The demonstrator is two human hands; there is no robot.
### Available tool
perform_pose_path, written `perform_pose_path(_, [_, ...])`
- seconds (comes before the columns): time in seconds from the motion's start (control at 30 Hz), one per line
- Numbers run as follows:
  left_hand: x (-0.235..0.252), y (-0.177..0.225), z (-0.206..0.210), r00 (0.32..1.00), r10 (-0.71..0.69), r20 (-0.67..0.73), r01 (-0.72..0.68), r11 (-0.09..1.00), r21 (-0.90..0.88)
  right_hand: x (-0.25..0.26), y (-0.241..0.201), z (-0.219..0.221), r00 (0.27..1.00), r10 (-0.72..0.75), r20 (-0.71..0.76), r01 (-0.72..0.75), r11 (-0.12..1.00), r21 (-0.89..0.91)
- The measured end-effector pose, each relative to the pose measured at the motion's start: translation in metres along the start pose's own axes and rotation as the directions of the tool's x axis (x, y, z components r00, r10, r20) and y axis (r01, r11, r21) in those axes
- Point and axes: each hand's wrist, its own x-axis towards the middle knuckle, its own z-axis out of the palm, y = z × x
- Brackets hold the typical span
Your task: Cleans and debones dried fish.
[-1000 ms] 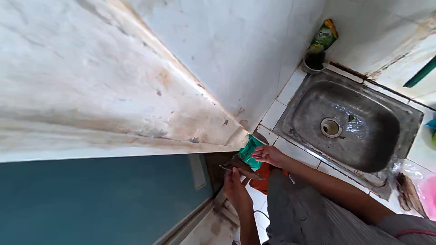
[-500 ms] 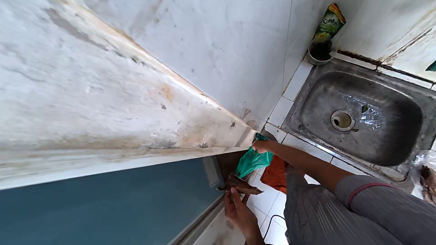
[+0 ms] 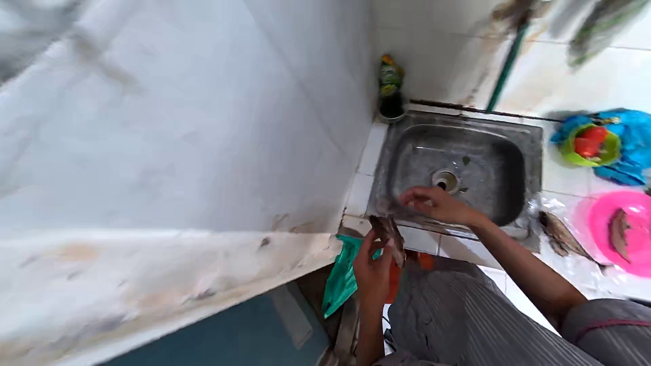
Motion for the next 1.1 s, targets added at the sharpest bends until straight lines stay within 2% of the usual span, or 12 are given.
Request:
perform_pose_path(0.1, [0.018,0.018,0.03,0.976,0.063,0.21,-0.067,0.998,0.009,-0.045,-0.011,-0.031,0.947,-0.163,-0.276,0.164,0.986,-0.02])
perform_pose_path(0.2, [0.031,0.037,0.059,0.93,0.132,0.344,-0.13,0.991,-0.031,-0.078,-0.029,-0.047,0.863,-0.287,-0.415,0.264,0.958,-0.114])
perform_pose_path(0.33, [0.039,0.054,0.093,0.832,0.275,0.482,-0.263,0.96,-0.094,-0.111,-0.031,-0.065,0.818,-0.366,-0.444,0.305,0.93,-0.204])
perform_pose_path(0.5, [0.04,0.067,0.12,0.675,0.408,0.615,-0.425,0.896,-0.129,-0.144,-0.024,-0.08,0.77,-0.396,-0.5,0.374,0.916,-0.149])
perform_pose_path(0.6, [0.036,0.072,0.134,0.624,0.443,0.644,-0.486,0.865,-0.124,-0.161,-0.021,-0.084,0.733,-0.376,-0.567,0.381,0.917,-0.115])
perform_pose_path(0.73, [0.034,0.08,0.142,0.585,0.41,0.7,-0.45,0.882,-0.14,-0.174,-0.018,-0.09,0.682,-0.399,-0.612,0.446,0.891,-0.083])
perform_pose_path(0.87, [0.048,0.085,0.138,0.487,0.261,0.834,-0.311,0.943,-0.113,-0.184,-0.014,-0.091,0.622,-0.388,-0.68,0.481,0.875,-0.059])
perform_pose_path(0.93, [0.059,0.079,0.136,0.453,0.283,0.845,-0.184,0.957,-0.222,-0.187,-0.012,-0.091,0.563,-0.348,-0.75,0.495,0.868,-0.032])
perform_pose_path(1.0, [0.065,0.066,0.144,0.476,0.356,0.804,0.009,0.912,-0.409,-0.182,-0.014,-0.088,0.46,-0.291,-0.839,0.528,0.85,-0.005])
perform_pose_path(1.03, [0.061,0.06,0.153,0.542,0.373,0.753,0.082,0.869,-0.489,-0.176,-0.015,-0.085,0.396,-0.261,-0.88,0.547,0.837,-0.002])
perform_pose_path(1.1, [0.045,0.056,0.178,0.713,0.308,0.63,0.168,0.797,-0.58,-0.16,-0.017,-0.077,0.271,-0.196,-0.943,0.555,0.832,-0.013])
